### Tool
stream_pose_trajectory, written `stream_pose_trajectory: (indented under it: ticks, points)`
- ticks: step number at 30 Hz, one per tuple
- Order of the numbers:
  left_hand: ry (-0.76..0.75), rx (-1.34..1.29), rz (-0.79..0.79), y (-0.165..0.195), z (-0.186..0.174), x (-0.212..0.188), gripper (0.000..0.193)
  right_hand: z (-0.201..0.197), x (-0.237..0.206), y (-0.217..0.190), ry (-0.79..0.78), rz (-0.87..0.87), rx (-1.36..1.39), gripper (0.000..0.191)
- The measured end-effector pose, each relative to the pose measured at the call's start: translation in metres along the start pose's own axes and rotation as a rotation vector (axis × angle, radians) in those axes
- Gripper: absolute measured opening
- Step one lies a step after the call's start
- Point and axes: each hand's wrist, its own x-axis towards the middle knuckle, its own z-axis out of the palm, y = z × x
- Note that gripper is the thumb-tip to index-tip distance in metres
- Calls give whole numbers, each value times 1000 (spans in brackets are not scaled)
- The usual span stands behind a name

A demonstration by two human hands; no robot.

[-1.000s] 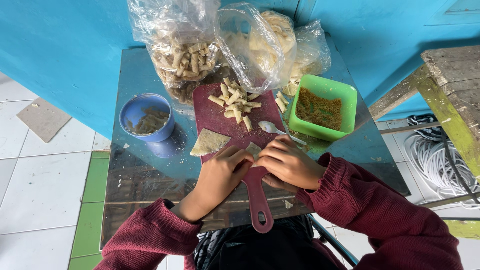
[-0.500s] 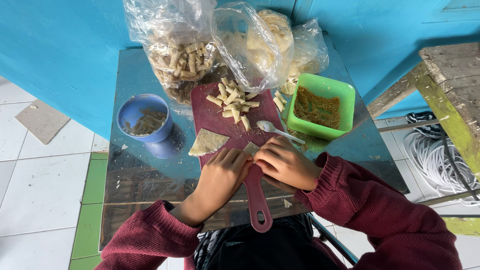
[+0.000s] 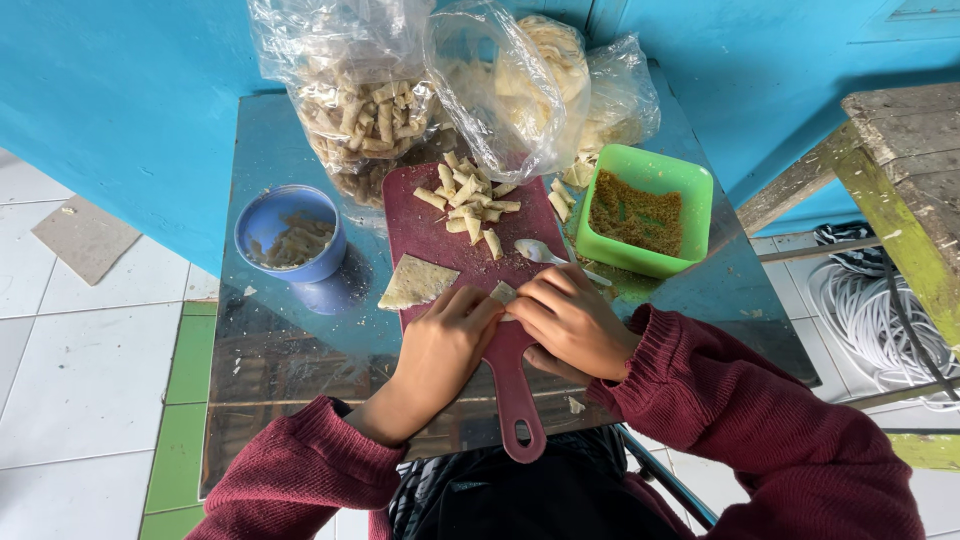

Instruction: The person sits at a table and assembles filled snack pieces. They take flat triangular crackers, place puffed cylindrical snack pieces on them, dip pieces into a green container of brown filling or seasoning, and press the crackers together into filled sandwiches, repeating the cycle.

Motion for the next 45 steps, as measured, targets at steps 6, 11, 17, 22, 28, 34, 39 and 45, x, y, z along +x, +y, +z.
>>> stream_pose_trajectory:
  ticks: [6,11,17,22,28,34,39,45]
  points:
    - [3,-24,18,-3,-1,-4,13,5,-2,0,3,11,33,39]
    - [-15,6,20,-3,-2,-4,13,8,-4,0,-18,34,6,38]
    - [20,25,-25,-8,2,2,12,9,-2,1,33,72,-8,41]
    - [-7,-17,-113,-13,6,4,16,10,0,4,73,82,-50,45]
    - [32,178,51,-16,5,-2,26,6,-1,2,-35,75,-62,66]
    - [99,347,-25,-29,-2,-6,41,8,2,1,-65,89,-170,79]
    - [83,380,-296,-45,-11,-7,39,16,4,6,-2,102,-287,67]
    - [24,297,-259,-42,-13,-4,40,28,8,12,33,107,-309,47]
